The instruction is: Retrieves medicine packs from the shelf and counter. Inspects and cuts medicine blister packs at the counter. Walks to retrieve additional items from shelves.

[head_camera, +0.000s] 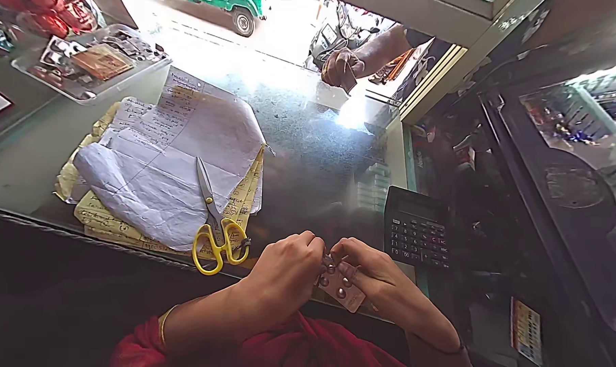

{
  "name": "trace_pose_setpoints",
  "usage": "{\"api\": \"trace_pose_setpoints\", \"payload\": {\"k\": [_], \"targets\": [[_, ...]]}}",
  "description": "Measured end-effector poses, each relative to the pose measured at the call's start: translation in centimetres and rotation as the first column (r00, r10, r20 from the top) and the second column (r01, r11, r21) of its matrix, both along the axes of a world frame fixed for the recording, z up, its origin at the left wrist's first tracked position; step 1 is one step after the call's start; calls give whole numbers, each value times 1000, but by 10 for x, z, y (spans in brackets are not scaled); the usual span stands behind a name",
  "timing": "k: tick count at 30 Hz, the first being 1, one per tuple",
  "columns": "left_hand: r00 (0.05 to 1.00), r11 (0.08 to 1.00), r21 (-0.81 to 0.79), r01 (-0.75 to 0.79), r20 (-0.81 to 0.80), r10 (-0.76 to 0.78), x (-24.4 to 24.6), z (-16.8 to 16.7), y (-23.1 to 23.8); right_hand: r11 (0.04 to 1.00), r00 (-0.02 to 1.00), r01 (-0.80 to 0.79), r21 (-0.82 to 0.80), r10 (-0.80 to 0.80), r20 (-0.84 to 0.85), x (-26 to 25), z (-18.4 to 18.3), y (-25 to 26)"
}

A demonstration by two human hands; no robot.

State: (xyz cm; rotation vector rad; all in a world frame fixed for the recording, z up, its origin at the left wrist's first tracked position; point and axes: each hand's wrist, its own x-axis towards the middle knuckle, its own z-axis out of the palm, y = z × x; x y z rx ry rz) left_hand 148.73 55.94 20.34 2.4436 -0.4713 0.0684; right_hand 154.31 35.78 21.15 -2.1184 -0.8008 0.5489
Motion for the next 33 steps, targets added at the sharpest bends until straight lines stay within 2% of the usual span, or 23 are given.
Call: {"api": "trace_pose_setpoints", "payload": {"k": [2, 4, 8, 12, 16, 19, 22, 24, 26, 27, 29, 33], "targets": [[1000, 1000, 23, -9, -12, 10, 1, 3, -2, 999, 998, 25, -42, -22, 52, -4, 1, 4], [1000, 1000, 2, -27, -13, 27, 1, 1, -2, 994, 980, 87, -59, -75, 185, -14, -3, 9], [997, 984, -164, -69, 19, 73, 2, -12, 5, 983, 863, 157, 91, -182, 472, -27, -36, 14], [992, 964, -232, -129, -44, 122, -1, -14, 7, 974, 780, 130, 184, -215, 588, -27, -53, 14], [968, 916, -318, -243, -138, 209, 2, -15, 10, 972, 731, 137, 189, -228, 643, -26, -55, 14], [964, 803, -550, -230, -18, 264, 0, -25, 12, 974, 688, 194, 116, -219, 692, -22, -49, 13], [919, 678, -735, -26, 250, 306, -5, -33, 20, 963, 667, 269, 14, -196, 719, -10, -39, 11], [816, 700, -700, 141, 483, 318, -17, -39, 32, 959, 625, 283, -17, -171, 762, -5, -30, 13], [639, 822, -531, 206, 709, 299, -35, -45, 48, 969, 565, 247, 22, -162, 809, -6, -19, 22], [567, 892, -426, 153, 777, 274, -47, -47, 57, 979, 550, 196, 59, -160, 820, -8, -14, 30], [501, 958, -286, 5, 830, 245, -70, -49, 69, 993, 575, 42, 113, -116, 810, -14, -11, 51], [454, 973, -205, -111, 860, 233, -88, -52, 85, 972, 658, -187, 141, 18, 753, -28, -22, 107]]}}
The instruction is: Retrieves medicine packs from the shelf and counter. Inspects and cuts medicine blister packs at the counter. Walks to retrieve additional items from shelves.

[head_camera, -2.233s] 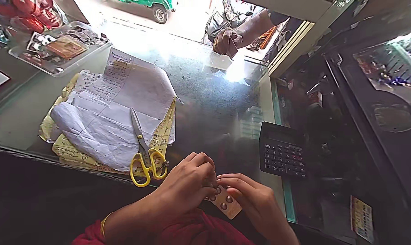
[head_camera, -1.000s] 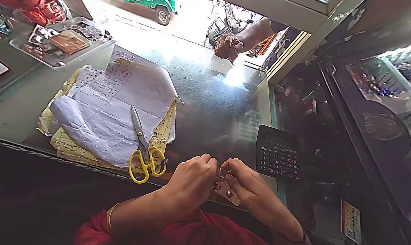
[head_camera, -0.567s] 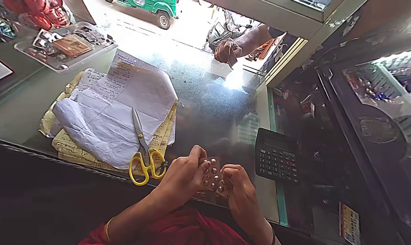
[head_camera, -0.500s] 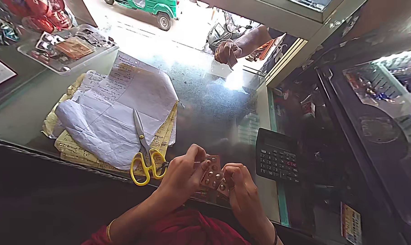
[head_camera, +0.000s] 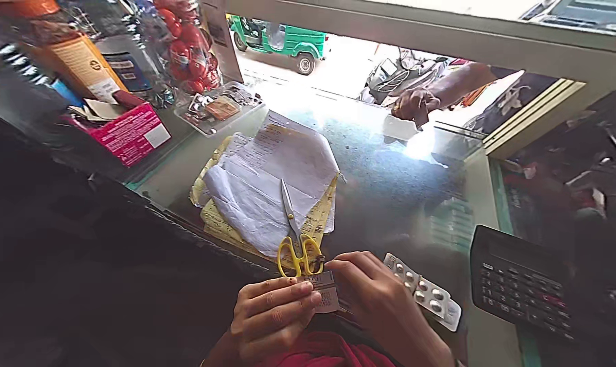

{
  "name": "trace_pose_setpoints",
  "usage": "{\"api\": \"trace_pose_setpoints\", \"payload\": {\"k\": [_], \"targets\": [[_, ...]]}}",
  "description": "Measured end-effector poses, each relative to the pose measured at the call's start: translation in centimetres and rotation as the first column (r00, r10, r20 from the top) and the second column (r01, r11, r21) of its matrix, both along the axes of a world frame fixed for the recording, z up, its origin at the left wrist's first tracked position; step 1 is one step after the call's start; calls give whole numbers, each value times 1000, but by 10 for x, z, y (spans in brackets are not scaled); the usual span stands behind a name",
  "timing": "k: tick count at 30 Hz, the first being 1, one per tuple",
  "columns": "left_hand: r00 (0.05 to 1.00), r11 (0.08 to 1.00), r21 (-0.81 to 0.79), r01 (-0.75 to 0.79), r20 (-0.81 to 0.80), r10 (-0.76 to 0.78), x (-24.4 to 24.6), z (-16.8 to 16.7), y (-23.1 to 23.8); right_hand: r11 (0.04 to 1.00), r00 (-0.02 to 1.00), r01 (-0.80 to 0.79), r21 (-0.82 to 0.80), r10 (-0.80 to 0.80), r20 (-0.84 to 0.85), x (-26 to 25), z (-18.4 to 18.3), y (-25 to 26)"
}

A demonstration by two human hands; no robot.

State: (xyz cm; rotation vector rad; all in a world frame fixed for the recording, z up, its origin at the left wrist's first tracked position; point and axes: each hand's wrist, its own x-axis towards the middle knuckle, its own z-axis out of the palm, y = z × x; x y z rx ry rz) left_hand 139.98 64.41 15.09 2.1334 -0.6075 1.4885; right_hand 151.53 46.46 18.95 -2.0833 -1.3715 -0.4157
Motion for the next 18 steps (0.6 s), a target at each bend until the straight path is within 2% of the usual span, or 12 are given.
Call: {"api": "trace_pose_setpoints", "payload": {"k": [2, 4, 9, 13, 15, 17, 18], "targets": [[1000, 1000, 16, -18, 7, 18, 0, 0, 7, 999, 994, -43, 0, 43, -96, -3, -2, 22], [999, 999, 13, -42, 6, 42, -2, -1, 12, 999, 987, -13, -49, 6, -159, -5, -4, 39], [993, 994, -35, -107, 41, 108, 1, -5, 18, 960, 982, 191, -206, -185, 45, -7, -5, 67], [994, 993, -92, -78, 66, 84, 4, -7, 18, 914, 966, 239, -329, -259, -17, -10, 0, 76], [997, 957, -288, -32, 61, 52, 12, -7, 12, 937, 957, 209, -281, -255, -139, -7, 3, 71], [1000, 811, -584, 23, 19, -15, 24, -2, 2, 965, 879, 163, -206, -237, -414, 0, 7, 59], [996, 713, -701, 24, -48, -81, 26, 2, -1, 981, 796, 128, -149, -191, -575, 3, 5, 50]]}}
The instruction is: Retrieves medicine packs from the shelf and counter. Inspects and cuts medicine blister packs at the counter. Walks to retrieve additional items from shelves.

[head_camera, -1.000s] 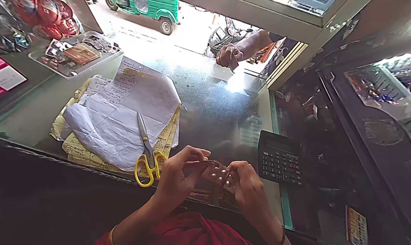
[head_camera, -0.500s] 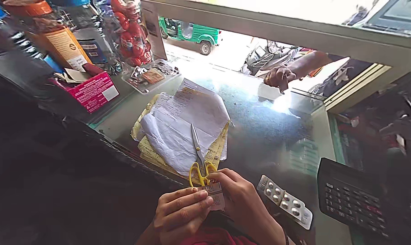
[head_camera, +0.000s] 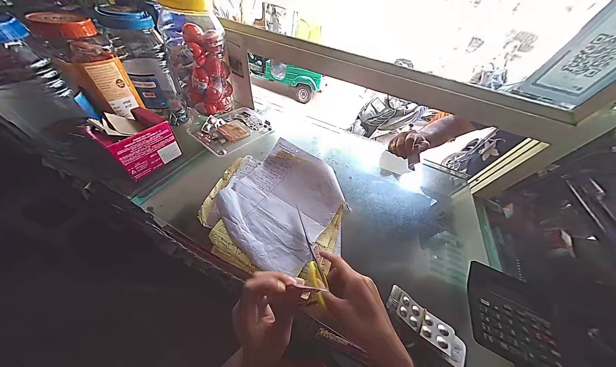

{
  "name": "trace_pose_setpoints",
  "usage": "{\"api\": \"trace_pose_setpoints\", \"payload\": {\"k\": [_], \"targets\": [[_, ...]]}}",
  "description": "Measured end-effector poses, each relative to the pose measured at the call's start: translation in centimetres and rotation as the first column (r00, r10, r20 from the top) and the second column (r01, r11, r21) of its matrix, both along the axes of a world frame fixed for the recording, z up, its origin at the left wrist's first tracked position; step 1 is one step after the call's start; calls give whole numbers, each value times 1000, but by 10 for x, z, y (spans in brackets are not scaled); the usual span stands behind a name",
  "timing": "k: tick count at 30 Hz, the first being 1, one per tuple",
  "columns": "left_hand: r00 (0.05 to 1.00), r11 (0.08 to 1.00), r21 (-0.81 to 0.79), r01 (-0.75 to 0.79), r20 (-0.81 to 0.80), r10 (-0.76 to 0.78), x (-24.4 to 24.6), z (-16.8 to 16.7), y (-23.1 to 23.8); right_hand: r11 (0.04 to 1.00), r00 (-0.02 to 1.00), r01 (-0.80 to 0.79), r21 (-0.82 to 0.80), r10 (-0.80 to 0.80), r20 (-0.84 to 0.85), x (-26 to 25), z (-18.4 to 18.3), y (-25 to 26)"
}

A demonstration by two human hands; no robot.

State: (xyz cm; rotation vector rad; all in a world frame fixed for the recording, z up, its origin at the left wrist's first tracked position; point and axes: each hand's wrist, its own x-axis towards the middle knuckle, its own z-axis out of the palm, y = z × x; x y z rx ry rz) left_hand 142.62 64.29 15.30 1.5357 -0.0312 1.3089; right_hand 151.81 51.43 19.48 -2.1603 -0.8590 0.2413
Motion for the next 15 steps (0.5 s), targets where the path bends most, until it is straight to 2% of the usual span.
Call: {"api": "trace_pose_setpoints", "payload": {"k": [3, 6, 9, 12, 13, 15], "targets": [[934, 910, -299, 287, -124, -335, 7, 11, 1, 924, 903, 40, 381, 129, -409, 1, -2, -30], [840, 736, -516, 438, -55, -539, 16, 18, 0, 793, 780, 144, 592, 278, -561, -9, 3, -59], [757, 534, -700, 475, 15, -653, 24, 31, -3, 694, 697, 133, 707, 442, -565, -11, -3, -81], [677, 349, -801, 486, 92, -731, 33, 39, 1, 693, 740, 70, 717, 446, -503, -17, -12, -89], [676, 338, -813, 473, 88, -732, 36, 41, 2, 712, 764, 39, 701, 431, -481, -20, -14, -90], [734, 393, -831, 394, 26, -679, 41, 48, 4, 761, 803, 4, 648, 384, -456, -28, -15, -88]]}}
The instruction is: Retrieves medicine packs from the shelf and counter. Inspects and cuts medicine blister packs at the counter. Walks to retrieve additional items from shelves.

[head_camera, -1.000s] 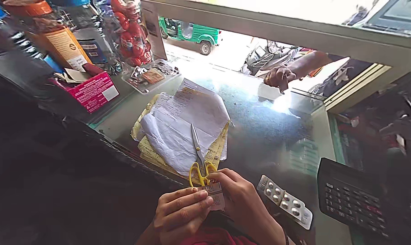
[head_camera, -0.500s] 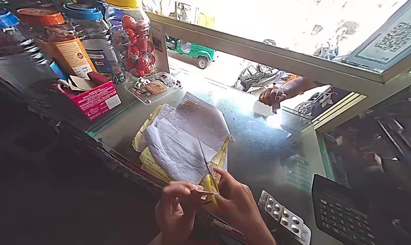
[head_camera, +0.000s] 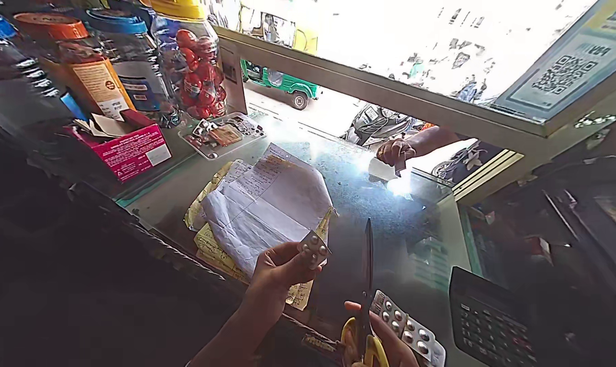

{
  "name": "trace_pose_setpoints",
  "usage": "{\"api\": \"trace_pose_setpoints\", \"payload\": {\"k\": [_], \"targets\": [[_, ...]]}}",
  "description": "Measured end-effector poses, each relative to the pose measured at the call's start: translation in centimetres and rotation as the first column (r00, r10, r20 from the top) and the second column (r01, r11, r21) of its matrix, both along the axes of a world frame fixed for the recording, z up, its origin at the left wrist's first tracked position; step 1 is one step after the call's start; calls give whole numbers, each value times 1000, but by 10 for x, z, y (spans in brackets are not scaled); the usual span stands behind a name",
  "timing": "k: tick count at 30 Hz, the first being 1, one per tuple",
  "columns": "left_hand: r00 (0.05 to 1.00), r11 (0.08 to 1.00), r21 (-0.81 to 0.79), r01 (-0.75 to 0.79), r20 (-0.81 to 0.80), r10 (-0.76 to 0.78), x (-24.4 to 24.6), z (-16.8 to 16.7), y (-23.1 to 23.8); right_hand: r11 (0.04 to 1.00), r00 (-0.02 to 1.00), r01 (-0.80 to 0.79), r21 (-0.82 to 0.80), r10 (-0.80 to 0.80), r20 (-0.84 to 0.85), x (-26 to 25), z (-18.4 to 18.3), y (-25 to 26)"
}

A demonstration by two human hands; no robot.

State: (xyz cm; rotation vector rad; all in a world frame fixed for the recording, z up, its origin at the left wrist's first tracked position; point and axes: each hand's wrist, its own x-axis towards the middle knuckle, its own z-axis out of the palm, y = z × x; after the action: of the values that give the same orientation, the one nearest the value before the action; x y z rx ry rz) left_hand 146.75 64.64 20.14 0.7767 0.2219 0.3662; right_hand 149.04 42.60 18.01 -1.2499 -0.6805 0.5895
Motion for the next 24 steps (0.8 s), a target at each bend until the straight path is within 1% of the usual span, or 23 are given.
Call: {"api": "trace_pose_setpoints", "payload": {"k": [1, 2, 3, 4, 5, 6, 7, 8, 9, 10, 11, 12, 13, 14, 15, 16, 17, 18, 19, 21, 24], "targets": [[999, 999, 16, -35, -39, 36, 2, 4, 2, 999, 999, 6, -38, -4, 47, -3, -1, 1], [997, 999, -2, -45, -66, 44, 3, 7, 5, 998, 996, 7, -69, -1, 90, -6, -2, 2], [998, 998, -64, -15, -65, 11, 4, 9, 10, 996, 992, 1, -88, 10, 126, -7, -3, 5], [999, 980, -196, 45, -1, -46, 3, 6, 16, 995, 987, -12, -99, 28, 157, -7, -4, 8], [983, 914, -376, 152, 152, -101, 2, -2, 23, 994, 980, -31, -109, 52, 192, -6, -5, 11], [928, 780, -542, 312, 351, -127, 1, -12, 29, 990, 968, -55, -126, 84, 235, -5, -5, 13], [852, 650, -604, 462, 505, -135, 2, -19, 33, 986, 953, -74, -148, 113, 281, -2, -6, 15], [799, 574, -611, 545, 587, -135, 2, -23, 35, 981, 938, -86, -171, 138, 319, 0, -6, 17], [798, 572, -614, 545, 589, -128, 0, -22, 36, 976, 924, -94, -196, 158, 348, 1, -7, 18], [839, 655, -594, 467, 532, -115, -3, -20, 37, 970, 914, -91, -226, 172, 368, 2, -8, 19], [904, 785, -533, 314, 421, -76, -7, -16, 36, 964, 909, -82, -253, 177, 378, 2, -8, 20], [962, 907, -406, 112, 271, 3, -9, -10, 34, 960, 908, -73, -271, 176, 379, 2, -7, 20], [984, 970, -232, -79, 138, 114, -10, -4, 31, 958, 911, -64, -281, 170, 375, 2, -6, 21], [972, 974, -36, -222, 65, 224, -9, -2, 30, 956, 915, -57, -287, 165, 367, 2, -6, 22], [943, 932, 145, -333, 38, 331, -8, -3, 28, 954, 919, -47, -295, 157, 361, 2, -5, 22], [908, 861, 302, -409, 40, 418, -7, -6, 28, 951, 922, -36, -307, 150, 357, 3, -4, 23], [874, 783, 417, -462, 61, 483, -7, -9, 28, 948, 926, -33, -316, 148, 348, 4, -4, 25], [849, 720, 492, -489, 81, 522, -7, -11, 29, 946, 930, -37, -322, 150, 336, 5, -3, 26], [840, 683, 537, -495, 95, 534, -8, -13, 29, 947, 934, -45, -319, 153, 322, 6, -2, 27], [857, 671, 580, -462, 98, 505, -8, -13, 31, 952, 942, -64, -300, 157, 298, 7, 0, 31], [896, 701, 601, -383, 57, 440, -10, -11, 31, 957, 944, -68, -281, 154, 293, 9, 2, 34]]}}
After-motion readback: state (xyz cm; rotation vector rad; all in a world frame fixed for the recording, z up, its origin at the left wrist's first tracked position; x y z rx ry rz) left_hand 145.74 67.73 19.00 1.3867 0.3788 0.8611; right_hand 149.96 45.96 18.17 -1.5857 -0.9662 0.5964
